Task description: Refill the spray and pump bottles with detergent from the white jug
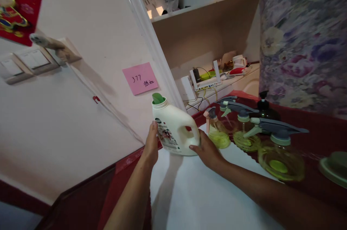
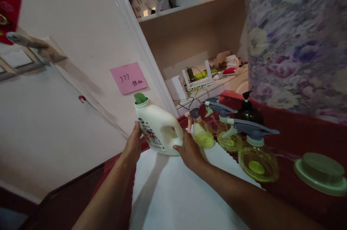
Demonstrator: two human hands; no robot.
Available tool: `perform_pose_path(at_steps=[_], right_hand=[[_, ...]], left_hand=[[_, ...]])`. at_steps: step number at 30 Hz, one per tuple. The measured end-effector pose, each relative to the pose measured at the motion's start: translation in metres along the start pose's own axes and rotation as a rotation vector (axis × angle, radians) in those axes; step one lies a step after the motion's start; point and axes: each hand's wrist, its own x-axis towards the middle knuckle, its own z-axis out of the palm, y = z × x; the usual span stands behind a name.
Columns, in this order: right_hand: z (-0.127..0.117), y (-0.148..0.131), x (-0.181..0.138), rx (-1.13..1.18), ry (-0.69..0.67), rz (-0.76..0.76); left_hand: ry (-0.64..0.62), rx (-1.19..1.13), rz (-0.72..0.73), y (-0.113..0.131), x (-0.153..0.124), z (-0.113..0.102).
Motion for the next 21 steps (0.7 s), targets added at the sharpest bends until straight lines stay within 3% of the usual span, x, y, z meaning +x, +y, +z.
perform_pose_path(at_steps=[8, 14, 21], right_hand=[[-0.015, -0.025, -0.029, 0.123, -0.153, -0.02], [-0.037, -0.023, -0.06, 0.14, -0.28, 0.003], [-0.058, -0.005, -0.081, -0.113, -0.341, 0.001]], left_hand=[[-0.083, 0.089, 0.049, 0.032, -0.06, -0.029], [-0.121, 0.0, 0.028, 0.025, -0.11, -0.034], [-0.094, -0.126, 0.034, 0.012, -0.145, -0.023]])
